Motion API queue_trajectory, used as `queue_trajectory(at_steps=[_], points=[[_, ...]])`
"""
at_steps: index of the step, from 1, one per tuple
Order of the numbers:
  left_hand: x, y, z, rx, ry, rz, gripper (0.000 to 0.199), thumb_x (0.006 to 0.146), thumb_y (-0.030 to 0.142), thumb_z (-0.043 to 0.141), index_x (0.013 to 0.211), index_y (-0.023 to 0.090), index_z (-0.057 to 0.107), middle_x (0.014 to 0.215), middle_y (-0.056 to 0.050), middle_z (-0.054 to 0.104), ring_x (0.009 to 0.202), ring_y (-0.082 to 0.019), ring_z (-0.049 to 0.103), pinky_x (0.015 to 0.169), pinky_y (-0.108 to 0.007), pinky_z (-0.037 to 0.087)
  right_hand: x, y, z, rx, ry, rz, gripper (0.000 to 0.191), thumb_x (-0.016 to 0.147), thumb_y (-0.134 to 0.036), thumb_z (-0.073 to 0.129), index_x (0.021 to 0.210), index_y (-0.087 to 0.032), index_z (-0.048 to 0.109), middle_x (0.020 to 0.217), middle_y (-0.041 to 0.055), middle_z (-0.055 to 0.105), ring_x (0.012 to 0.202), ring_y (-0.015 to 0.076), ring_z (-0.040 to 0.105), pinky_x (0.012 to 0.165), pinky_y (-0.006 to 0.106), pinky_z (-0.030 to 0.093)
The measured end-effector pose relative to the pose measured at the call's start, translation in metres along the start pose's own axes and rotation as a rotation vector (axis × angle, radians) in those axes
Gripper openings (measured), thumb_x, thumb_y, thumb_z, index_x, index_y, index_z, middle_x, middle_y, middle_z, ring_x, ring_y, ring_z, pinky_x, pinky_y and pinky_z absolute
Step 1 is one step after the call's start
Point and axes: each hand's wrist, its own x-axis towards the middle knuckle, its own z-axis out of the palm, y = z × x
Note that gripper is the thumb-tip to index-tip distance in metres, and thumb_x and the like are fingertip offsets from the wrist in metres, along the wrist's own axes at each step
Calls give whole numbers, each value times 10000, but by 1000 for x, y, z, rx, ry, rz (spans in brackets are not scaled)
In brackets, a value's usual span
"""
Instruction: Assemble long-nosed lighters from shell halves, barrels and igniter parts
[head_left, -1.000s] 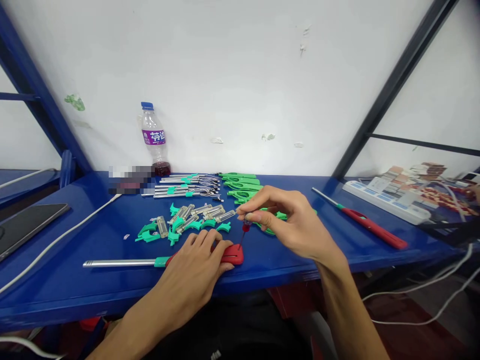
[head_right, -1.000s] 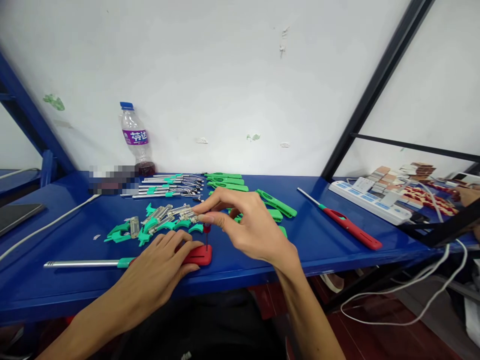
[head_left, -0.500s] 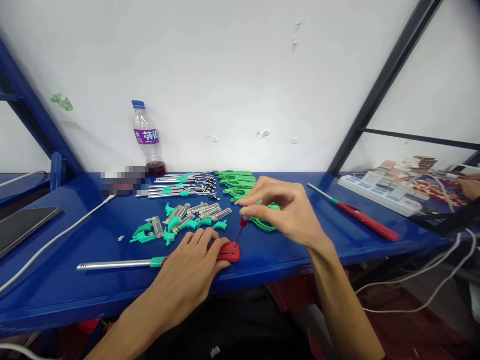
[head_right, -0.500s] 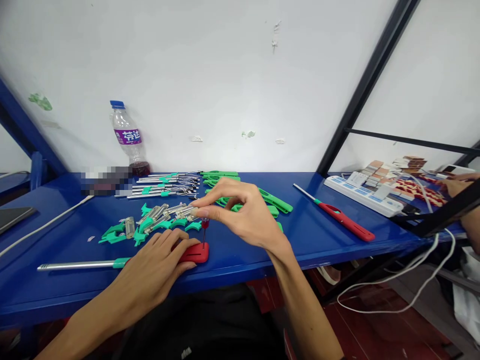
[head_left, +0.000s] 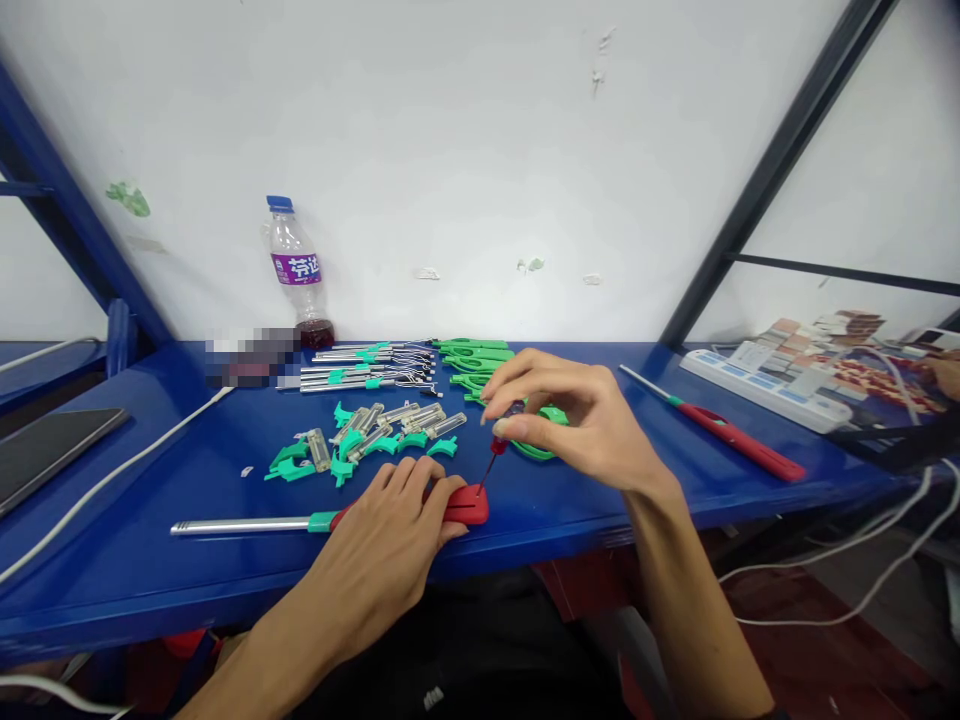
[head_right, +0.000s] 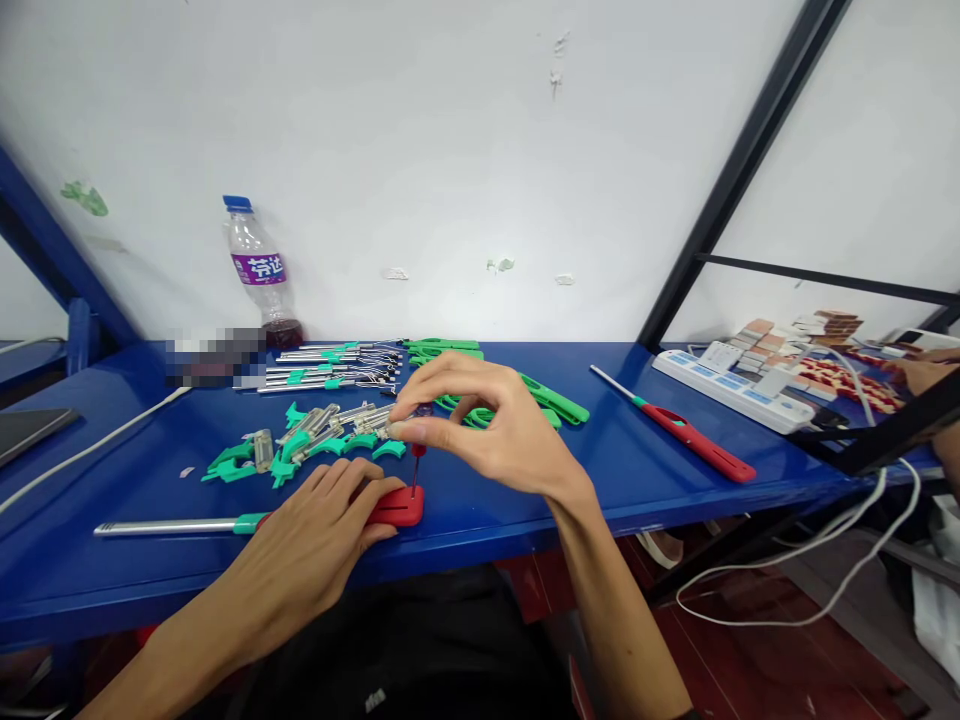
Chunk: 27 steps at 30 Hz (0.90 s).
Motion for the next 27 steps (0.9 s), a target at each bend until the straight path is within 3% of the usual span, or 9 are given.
queue_trajectory(at_steps=[3, 6, 11, 15, 18, 20, 24, 27], points=[[-2, 0, 0, 13, -5, -5, 254, 1098, 280, 462, 1283, 165, 593, 1129, -105, 616, 934, -289, 552, 812, -419, 413, 2, 1, 5, -48, 86, 3, 33, 883, -269, 838, 901, -262, 865, 906, 28, 784, 830, 167, 689, 649, 273, 532], [-2, 0, -1, 11, -31, -15, 243, 1090, 270, 480, 1280, 172, 597, 1133, -104, 622, 944, -290, 559, 823, -422, 421, 1, 4, 2, -81, 93, 24, 116, 921, -275, 803, 1018, -273, 867, 879, 23, 801, 817, 172, 705, 672, 287, 546], [0, 1, -1, 6, -44, -16, 249, 1094, 283, 473, 1278, 167, 595, 1133, -111, 626, 948, -305, 562, 825, -445, 427, -2, 13, -10, 105, -130, 79, 232, 1039, -297, 644, 1196, -287, 815, 1040, 33, 825, 941, 193, 762, 710, 287, 587], [1, 1, -2, -5, -52, -21, 233, 1088, 272, 491, 1272, 169, 591, 1138, -110, 627, 959, -305, 565, 826, -443, 429, 0, 19, -10, 102, -121, 26, 186, 1012, -322, 686, 1123, -280, 829, 1152, 48, 783, 1071, 205, 715, 771, 287, 564], [1, 1, -3, -14, -61, -24, 229, 1080, 269, 514, 1277, 175, 583, 1150, -111, 626, 962, -303, 564, 832, -441, 430, 1, 20, -7, 51, -52, -12, 127, 957, -308, 766, 1049, -284, 849, 1061, 37, 741, 978, 171, 677, 767, 278, 535], [2, 1, -2, -17, -62, -23, 231, 1077, 272, 522, 1278, 175, 579, 1149, -111, 626, 955, -304, 563, 825, -440, 429, 2, 20, -6, 49, -46, -14, 157, 982, -285, 738, 1101, -290, 840, 994, 27, 727, 899, 154, 666, 767, 286, 529], [2, 0, -2, -19, -53, -21, 222, 1073, 264, 531, 1272, 176, 579, 1137, -106, 628, 947, -301, 565, 816, -432, 425, 2, 17, -4, 126, -149, -9, 217, 1040, -257, 648, 1193, -276, 802, 1101, 45, 748, 1023, 184, 695, 887, 335, 537], [2, 1, -2, -13, -45, -21, 218, 1071, 271, 540, 1264, 180, 585, 1133, -104, 629, 951, -300, 565, 821, -430, 419, 2, 14, -1, 124, -102, -73, 120, 968, -280, 754, 1055, -269, 836, 1079, 39, 712, 1009, 189, 669, 894, 342, 539]])
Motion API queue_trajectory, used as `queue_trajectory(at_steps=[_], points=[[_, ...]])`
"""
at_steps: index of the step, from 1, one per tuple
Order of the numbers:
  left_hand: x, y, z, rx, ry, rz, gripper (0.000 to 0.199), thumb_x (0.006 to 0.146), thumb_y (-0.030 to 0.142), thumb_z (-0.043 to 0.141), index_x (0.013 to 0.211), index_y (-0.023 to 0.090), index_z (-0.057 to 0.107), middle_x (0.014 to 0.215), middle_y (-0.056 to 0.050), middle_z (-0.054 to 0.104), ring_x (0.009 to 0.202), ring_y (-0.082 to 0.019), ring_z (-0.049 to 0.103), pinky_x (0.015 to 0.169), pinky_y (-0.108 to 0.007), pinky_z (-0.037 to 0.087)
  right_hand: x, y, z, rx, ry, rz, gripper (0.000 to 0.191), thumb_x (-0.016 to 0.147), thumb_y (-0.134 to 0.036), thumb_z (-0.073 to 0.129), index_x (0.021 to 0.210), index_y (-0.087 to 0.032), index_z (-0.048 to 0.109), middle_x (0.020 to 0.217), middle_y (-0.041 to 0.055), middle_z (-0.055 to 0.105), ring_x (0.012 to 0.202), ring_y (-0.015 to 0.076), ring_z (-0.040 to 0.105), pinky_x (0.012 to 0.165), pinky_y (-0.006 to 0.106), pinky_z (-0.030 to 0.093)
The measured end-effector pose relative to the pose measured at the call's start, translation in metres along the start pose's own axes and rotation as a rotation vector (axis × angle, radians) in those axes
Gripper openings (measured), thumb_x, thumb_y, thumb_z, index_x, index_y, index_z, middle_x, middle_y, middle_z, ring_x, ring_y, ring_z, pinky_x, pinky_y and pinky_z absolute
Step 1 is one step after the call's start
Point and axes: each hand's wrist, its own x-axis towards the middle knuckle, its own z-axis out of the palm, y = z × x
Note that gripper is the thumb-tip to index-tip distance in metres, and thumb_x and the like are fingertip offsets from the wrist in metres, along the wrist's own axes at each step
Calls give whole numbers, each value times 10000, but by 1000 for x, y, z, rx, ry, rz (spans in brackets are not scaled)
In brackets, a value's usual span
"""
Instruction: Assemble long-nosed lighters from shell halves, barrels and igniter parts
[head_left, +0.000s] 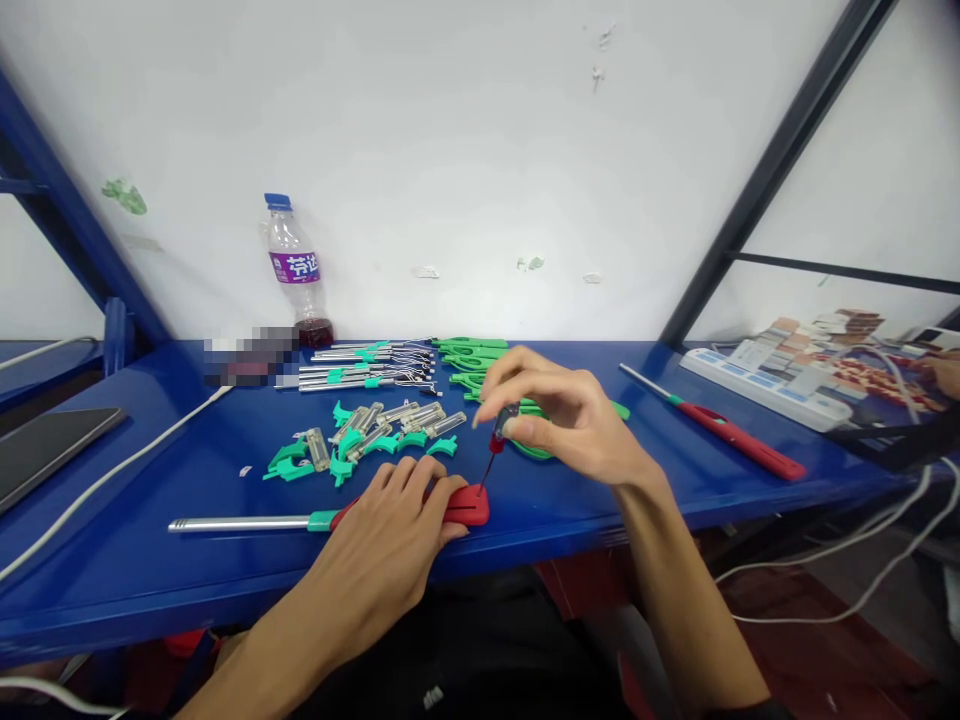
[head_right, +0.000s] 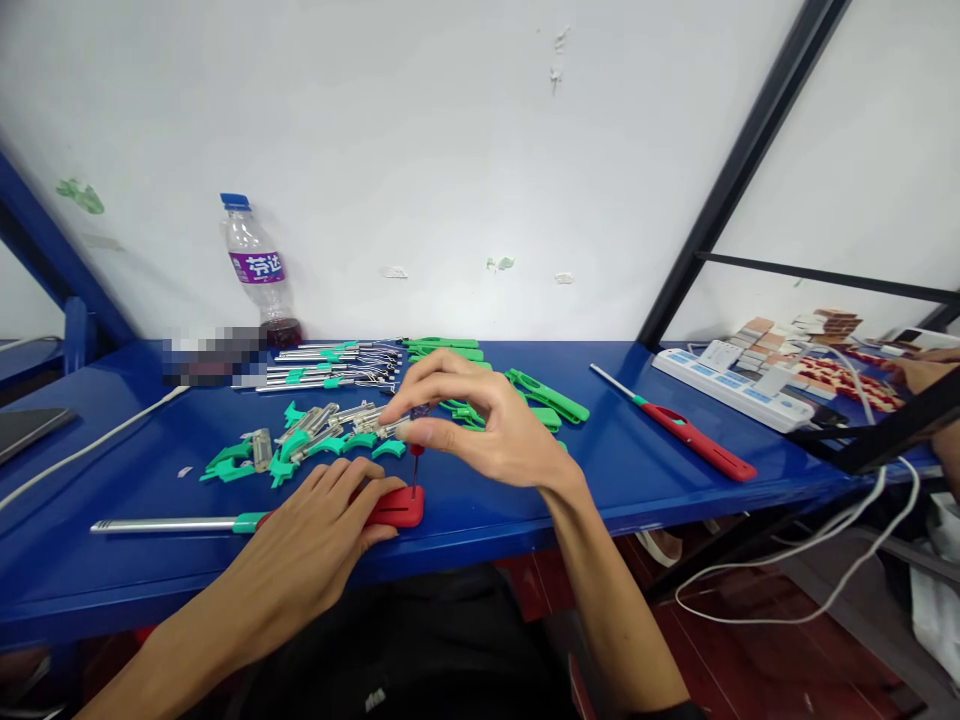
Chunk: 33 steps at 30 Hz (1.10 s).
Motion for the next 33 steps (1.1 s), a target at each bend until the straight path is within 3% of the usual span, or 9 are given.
queue_trajectory(at_steps=[3, 9, 12, 15, 17, 21, 25, 28, 33], points=[[0, 1, -1, 1, -10, -6, 221, 1068, 283, 549, 1263, 185, 591, 1132, -102, 631, 949, -299, 563, 816, -426, 417, 0, -3, 3, -58, 69, -37, 97, 950, -251, 774, 1002, -280, 850, 970, 25, 705, 902, 173, 659, 824, 326, 548], [0, 1, -1, 13, 5, 0, 231, 1080, 268, 514, 1274, 178, 599, 1128, -103, 628, 941, -298, 562, 817, -433, 422, -1, -11, 1, -59, -85, 47, 252, 1079, -262, 575, 1234, -280, 772, 1144, 45, 763, 1073, 197, 698, 926, 355, 545], [0, 1, -1, 26, 7, 5, 244, 1083, 277, 507, 1283, 178, 605, 1124, -103, 633, 946, -299, 567, 826, -436, 423, -1, -12, 2, -124, -61, -14, 175, 1022, -317, 677, 1137, -277, 802, 1167, 59, 703, 1109, 220, 650, 975, 392, 529], [0, 1, -2, 31, -1, 6, 239, 1077, 271, 518, 1275, 173, 610, 1120, -107, 636, 939, -303, 567, 814, -435, 421, -1, -13, 3, -138, 26, -27, 100, 944, -280, 784, 1028, -280, 838, 1010, 34, 690, 952, 196, 658, 894, 364, 552], [0, 1, -2, 35, 0, 12, 237, 1077, 269, 517, 1267, 164, 613, 1110, -111, 637, 927, -303, 566, 803, -432, 421, -2, -14, 2, -142, 21, -18, 176, 989, -216, 721, 1097, -293, 836, 960, 21, 728, 900, 177, 671, 844, 335, 557], [0, 2, -2, 48, 14, 15, 240, 1080, 283, 512, 1264, 168, 616, 1119, -111, 640, 929, -299, 565, 810, -431, 422, -2, -14, 3, -136, -54, 0, 273, 1058, -217, 605, 1240, -307, 787, 1126, 26, 786, 1023, 187, 695, 883, 344, 558], [1, 1, -2, 39, 7, 6, 240, 1085, 276, 499, 1269, 174, 613, 1130, -109, 641, 942, -299, 565, 822, -434, 423, 1, -11, 7, -103, 41, -20, 140, 966, -254, 752, 1067, -290, 842, 1059, 35, 747, 969, 191, 685, 847, 342, 572], [0, 1, -2, 39, 7, 8, 240, 1085, 284, 503, 1268, 177, 615, 1119, -106, 641, 933, -296, 566, 812, -425, 419, 0, -12, 6, -128, 56, -34, 172, 993, -228, 712, 1070, -301, 848, 985, 29, 748, 882, 173, 683, 781, 320, 571], [-1, 1, -1, 35, 24, 6, 238, 1090, 291, 494, 1266, 184, 612, 1118, -103, 635, 943, -295, 565, 821, -423, 414, -1, -14, 1, -123, -30, 16, 213, 1031, -237, 658, 1178, -283, 805, 1147, 41, 771, 1074, 201, 692, 942, 362, 552]])
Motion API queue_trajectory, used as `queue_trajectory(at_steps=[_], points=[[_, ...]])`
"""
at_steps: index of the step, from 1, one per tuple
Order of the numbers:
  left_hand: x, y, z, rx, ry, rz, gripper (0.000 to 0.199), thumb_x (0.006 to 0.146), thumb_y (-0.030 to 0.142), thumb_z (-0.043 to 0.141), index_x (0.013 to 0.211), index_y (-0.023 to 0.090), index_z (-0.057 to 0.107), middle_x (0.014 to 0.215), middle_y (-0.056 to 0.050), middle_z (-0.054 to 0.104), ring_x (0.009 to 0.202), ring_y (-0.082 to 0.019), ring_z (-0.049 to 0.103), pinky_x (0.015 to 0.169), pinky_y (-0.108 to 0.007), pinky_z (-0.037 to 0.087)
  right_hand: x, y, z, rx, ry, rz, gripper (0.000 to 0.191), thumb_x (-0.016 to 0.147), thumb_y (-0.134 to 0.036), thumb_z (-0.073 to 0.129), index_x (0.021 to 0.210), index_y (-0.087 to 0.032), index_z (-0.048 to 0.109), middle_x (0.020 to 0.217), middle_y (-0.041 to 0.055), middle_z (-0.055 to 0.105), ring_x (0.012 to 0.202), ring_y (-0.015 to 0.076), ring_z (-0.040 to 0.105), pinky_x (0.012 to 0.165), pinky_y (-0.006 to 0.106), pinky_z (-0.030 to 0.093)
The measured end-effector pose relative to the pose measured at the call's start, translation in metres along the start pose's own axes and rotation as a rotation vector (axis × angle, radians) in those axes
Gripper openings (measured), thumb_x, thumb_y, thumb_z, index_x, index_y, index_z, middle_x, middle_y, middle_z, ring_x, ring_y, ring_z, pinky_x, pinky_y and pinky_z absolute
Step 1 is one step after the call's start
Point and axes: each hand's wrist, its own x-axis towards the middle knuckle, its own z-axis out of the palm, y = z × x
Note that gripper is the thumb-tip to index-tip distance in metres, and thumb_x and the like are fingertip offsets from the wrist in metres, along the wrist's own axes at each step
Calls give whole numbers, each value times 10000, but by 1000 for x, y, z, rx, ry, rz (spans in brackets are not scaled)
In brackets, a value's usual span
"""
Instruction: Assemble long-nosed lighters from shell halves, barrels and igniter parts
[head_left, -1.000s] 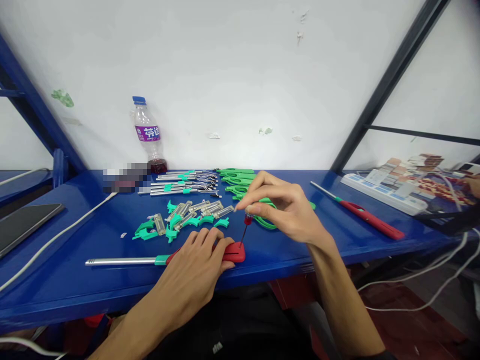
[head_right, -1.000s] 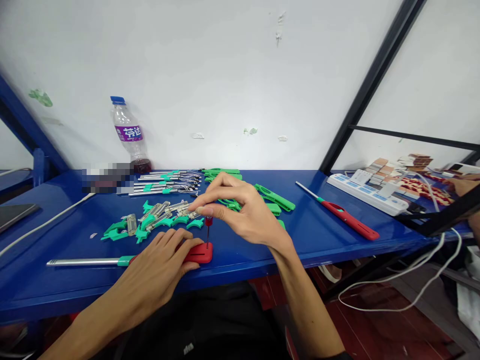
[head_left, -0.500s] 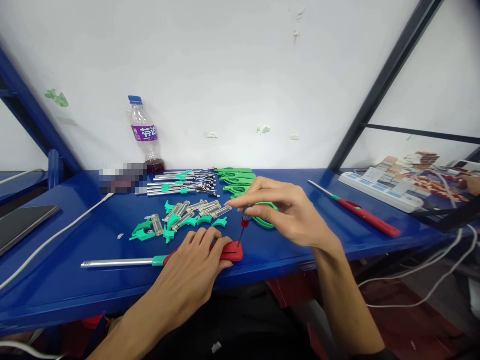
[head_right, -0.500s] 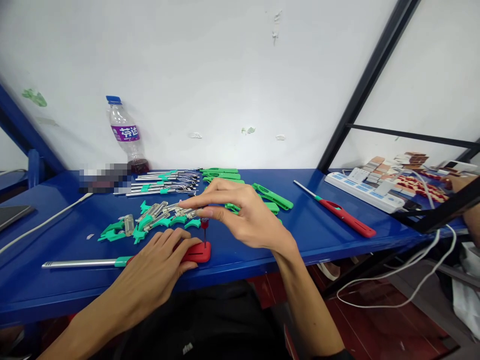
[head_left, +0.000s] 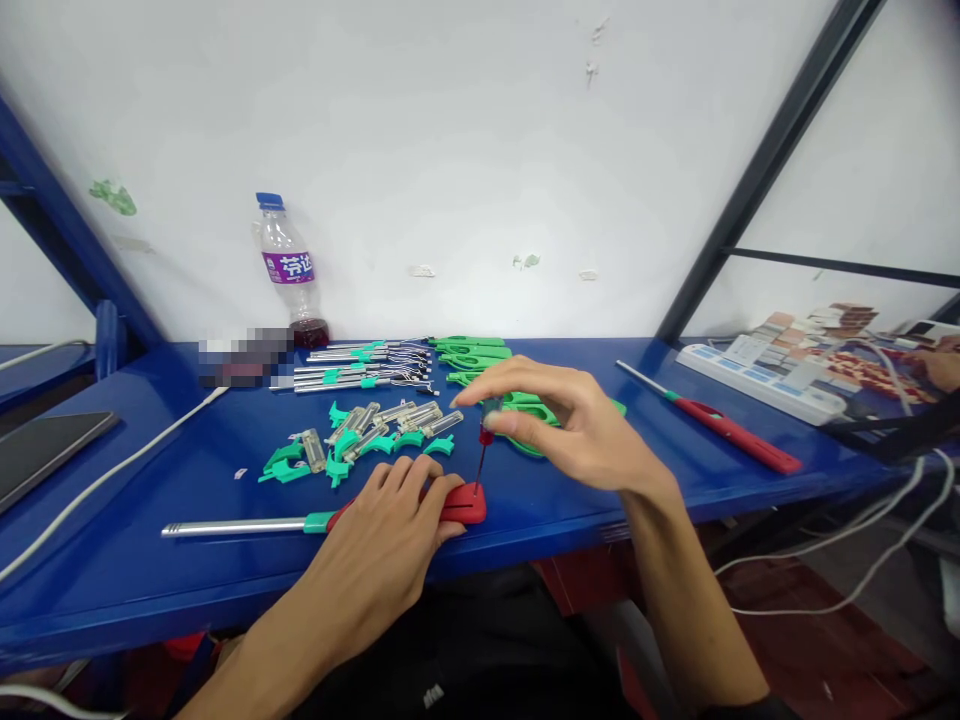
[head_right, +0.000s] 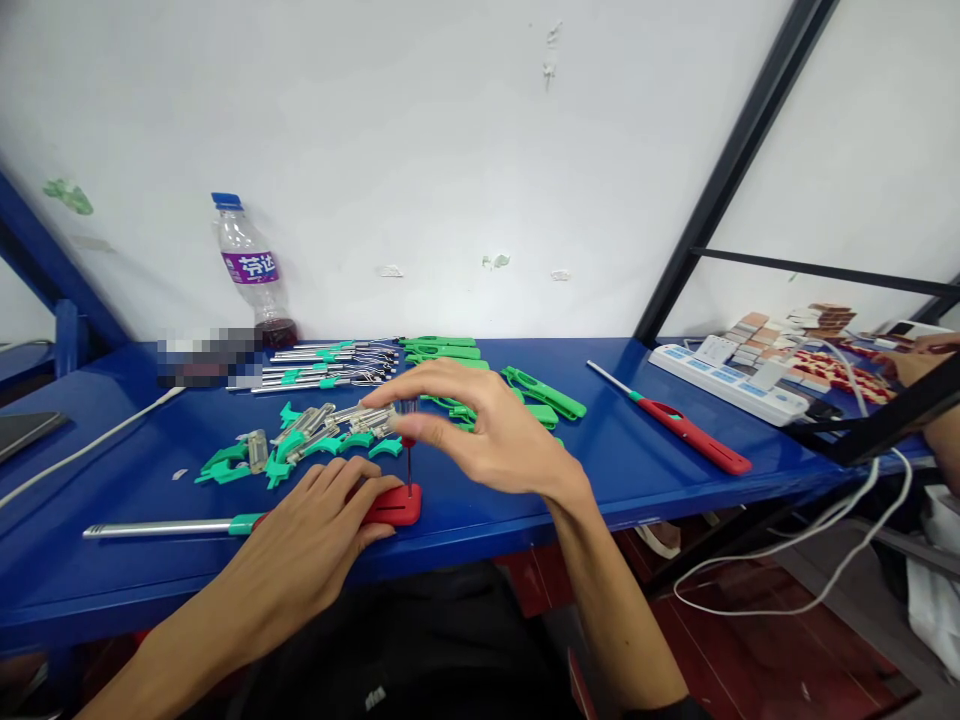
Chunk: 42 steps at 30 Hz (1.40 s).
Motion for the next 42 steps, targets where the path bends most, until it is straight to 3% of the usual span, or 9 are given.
queue_trajectory(at_steps=[6, 11, 14, 17, 23, 27, 32, 39, 42], points=[[0, 0, 0, -10, -18, -2, 243, 1092, 286, 487, 1265, 172, 612, 1128, -107, 630, 944, -300, 562, 824, -433, 416, 3, 9, 2, 95, 74, -13, 74, 952, -247, 769, 991, -259, 830, 1008, 35, 731, 966, 191, 677, 881, 346, 557], [1, 1, -3, -13, -22, 1, 254, 1096, 284, 469, 1272, 168, 611, 1118, -110, 632, 930, -299, 562, 806, -427, 420, 0, 9, -4, 133, -18, 70, 237, 1041, -245, 634, 1235, -271, 769, 1150, 43, 762, 1092, 201, 694, 967, 364, 545], [1, 1, -3, -11, -26, -4, 258, 1095, 287, 474, 1281, 168, 608, 1130, -112, 633, 945, -302, 566, 823, -435, 426, 1, 10, -4, 52, -17, 40, 183, 1008, -278, 690, 1155, -274, 799, 1226, 51, 729, 1175, 219, 656, 996, 375, 535], [1, 0, -1, -12, -22, -4, 262, 1095, 292, 477, 1283, 166, 609, 1126, -109, 633, 956, -306, 574, 831, -443, 432, 2, 14, -3, 46, 60, 11, 118, 967, -268, 750, 1055, -272, 829, 1061, 31, 740, 1001, 183, 682, 889, 330, 554], [1, 0, -1, -16, 2, 3, 245, 1089, 278, 487, 1270, 162, 604, 1109, -107, 631, 938, -308, 572, 813, -442, 427, 0, 11, -4, 190, -29, 75, 202, 1024, -226, 664, 1181, -257, 787, 1108, 39, 787, 1039, 195, 733, 917, 342, 578], [1, 1, -2, -10, -2, -5, 242, 1091, 280, 484, 1265, 160, 601, 1119, -111, 627, 952, -310, 568, 827, -446, 423, 1, 8, -2, 102, -12, 15, 137, 997, -253, 704, 1072, -258, 819, 1205, 56, 730, 1167, 219, 663, 968, 365, 549], [2, 1, 0, -12, -31, -11, 250, 1093, 295, 487, 1282, 174, 596, 1114, -104, 632, 946, -303, 569, 824, -439, 426, 2, 11, -3, -2, 59, -39, 206, 1022, -220, 668, 1139, -291, 822, 1037, 31, 723, 985, 169, 663, 894, 327, 537], [2, 3, -4, -23, -60, -43, 233, 1078, 295, 531, 1268, 189, 612, 1116, -100, 646, 946, -295, 579, 834, -433, 437, 0, 8, -5, 24, 8, -3, 181, 1031, -261, 659, 1130, -279, 810, 1204, 54, 712, 1141, 212, 658, 970, 368, 534], [2, 4, -6, -11, -63, -34, 254, 1080, 299, 525, 1285, 176, 609, 1145, -113, 647, 963, -303, 585, 839, -439, 443, -1, 8, -3, 13, 69, 0, 112, 962, -264, 761, 1052, -271, 827, 1087, 39, 688, 1014, 184, 660, 891, 330, 545]])
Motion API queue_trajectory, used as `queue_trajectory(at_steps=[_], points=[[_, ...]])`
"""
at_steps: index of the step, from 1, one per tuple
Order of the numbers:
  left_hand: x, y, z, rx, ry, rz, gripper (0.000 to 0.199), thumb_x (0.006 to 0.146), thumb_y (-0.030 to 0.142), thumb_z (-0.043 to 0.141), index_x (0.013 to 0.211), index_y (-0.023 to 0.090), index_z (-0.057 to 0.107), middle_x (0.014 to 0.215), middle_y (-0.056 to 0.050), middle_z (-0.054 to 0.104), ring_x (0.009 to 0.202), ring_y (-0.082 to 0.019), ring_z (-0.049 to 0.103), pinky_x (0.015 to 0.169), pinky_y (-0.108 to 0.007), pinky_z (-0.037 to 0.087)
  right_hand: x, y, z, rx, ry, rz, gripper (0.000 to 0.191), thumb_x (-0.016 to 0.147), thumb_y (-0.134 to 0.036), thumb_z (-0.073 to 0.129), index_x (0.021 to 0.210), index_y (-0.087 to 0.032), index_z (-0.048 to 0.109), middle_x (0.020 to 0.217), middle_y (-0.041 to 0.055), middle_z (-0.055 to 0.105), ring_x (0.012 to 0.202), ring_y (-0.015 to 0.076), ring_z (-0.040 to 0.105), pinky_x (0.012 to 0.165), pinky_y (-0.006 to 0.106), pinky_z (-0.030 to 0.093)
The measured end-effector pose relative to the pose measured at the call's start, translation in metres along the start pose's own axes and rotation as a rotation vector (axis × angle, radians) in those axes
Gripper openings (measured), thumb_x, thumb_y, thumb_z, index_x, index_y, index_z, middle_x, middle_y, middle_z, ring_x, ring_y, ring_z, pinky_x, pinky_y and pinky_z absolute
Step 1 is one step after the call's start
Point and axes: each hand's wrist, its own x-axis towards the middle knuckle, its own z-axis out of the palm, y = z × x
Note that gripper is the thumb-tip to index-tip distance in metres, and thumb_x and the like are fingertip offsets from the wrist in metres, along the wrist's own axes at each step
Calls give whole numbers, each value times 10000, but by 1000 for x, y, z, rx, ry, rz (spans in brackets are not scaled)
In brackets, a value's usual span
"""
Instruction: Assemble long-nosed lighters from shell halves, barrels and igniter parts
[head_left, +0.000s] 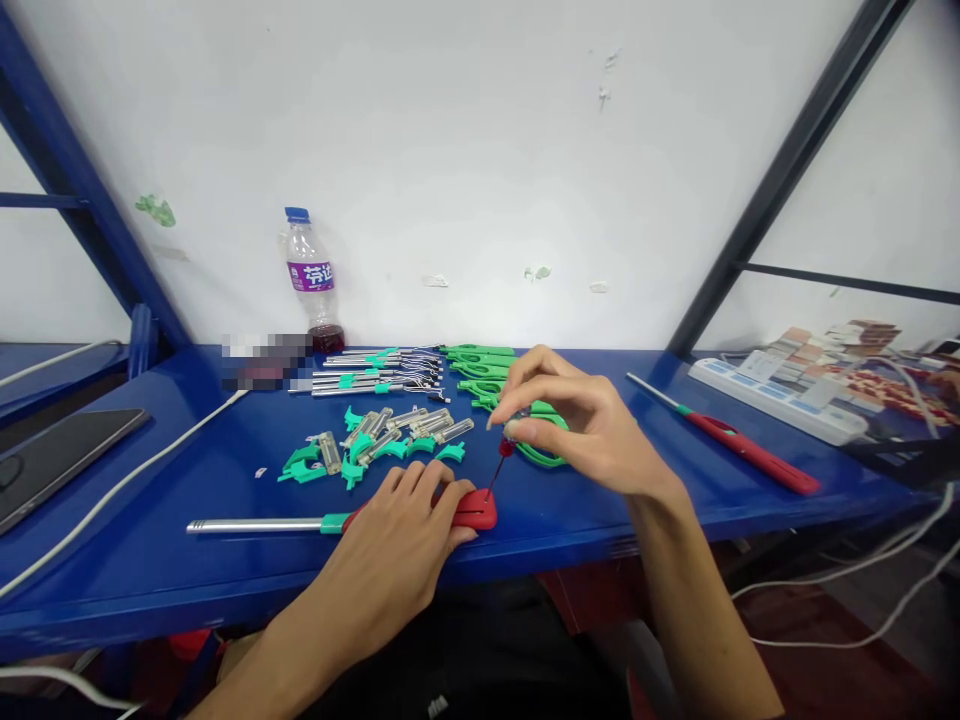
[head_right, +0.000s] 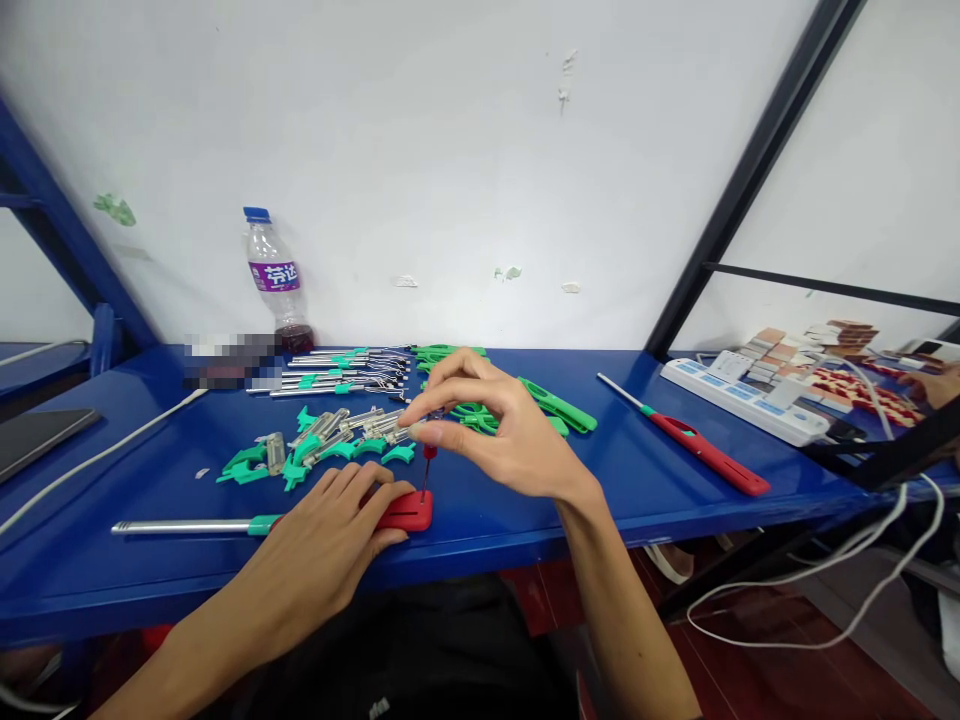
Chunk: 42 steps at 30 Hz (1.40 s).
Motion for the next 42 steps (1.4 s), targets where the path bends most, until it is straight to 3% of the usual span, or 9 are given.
queue_trajectory(at_steps=[2, 5, 10, 14, 19, 26, 33, 39, 42], points=[[0, 0, 0, 9, -1, 3, 267, 1082, 300, 518, 1296, 167, 607, 1155, -120, 645, 966, -310, 587, 843, -449, 445, 0, 0, 1, -9, -11, 1, 158, 991, -244, 727, 1116, -279, 816, 1032, 26, 720, 955, 168, 672, 870, 320, 542], [1, -1, 1, 9, -5, 1, 275, 1085, 309, 512, 1301, 169, 609, 1149, -118, 644, 961, -312, 588, 844, -456, 446, 1, -2, 1, -4, -69, -5, 221, 1056, -226, 622, 1193, -273, 788, 1123, 40, 756, 1047, 180, 688, 926, 337, 535], [0, -1, 2, 3, 11, -5, 256, 1081, 290, 514, 1293, 186, 613, 1134, -107, 649, 947, -303, 587, 823, -437, 443, 0, -3, 0, 7, -14, -12, 132, 988, -232, 729, 1066, -267, 829, 1036, 34, 742, 978, 180, 673, 853, 321, 547], [-1, -1, 2, 14, 19, -4, 266, 1083, 302, 510, 1300, 185, 610, 1144, -111, 645, 957, -307, 582, 827, -444, 448, -1, -4, -2, 11, -82, 0, 232, 1045, -212, 638, 1179, -291, 809, 1056, 35, 774, 969, 177, 688, 862, 333, 548], [-2, 0, 1, 34, 9, -12, 276, 1078, 305, 527, 1313, 188, 613, 1153, -110, 648, 958, -299, 583, 826, -436, 455, 0, -2, 0, 30, -32, 11, 146, 982, -259, 739, 1076, -295, 844, 1077, 41, 739, 1002, 188, 674, 867, 329, 553], [0, -1, 1, 17, 6, -6, 281, 1088, 304, 495, 1309, 180, 617, 1154, -116, 640, 955, -309, 581, 824, -451, 461, 1, -4, 0, 56, -77, 35, 225, 1055, -235, 618, 1134, -283, 824, 1068, 31, 800, 989, 187, 727, 873, 330, 578], [0, -1, 2, 14, 20, -11, 269, 1085, 314, 508, 1291, 186, 623, 1130, -109, 636, 942, -305, 578, 806, -431, 440, 1, -2, 5, 144, 13, 86, 89, 951, -186, 764, 1028, -230, 770, 1004, 19, 773, 892, 163, 726, 806, 293, 595], [-1, 0, 2, 5, 14, -11, 275, 1088, 308, 500, 1311, 191, 611, 1140, -110, 633, 968, -313, 578, 832, -446, 438, 3, 0, 8, 84, 60, 6, 181, 789, -185, 912, 860, -227, 751, 958, 16, 714, 917, 181, 664, 808, 309, 559], [-1, 0, 1, 2, -1, -11, 265, 1088, 301, 500, 1300, 188, 613, 1145, -112, 637, 962, -311, 579, 834, -450, 442, 3, 0, 8, 66, 83, 23, 129, 849, -178, 865, 931, -238, 785, 936, 13, 737, 876, 173, 676, 791, 307, 555]])
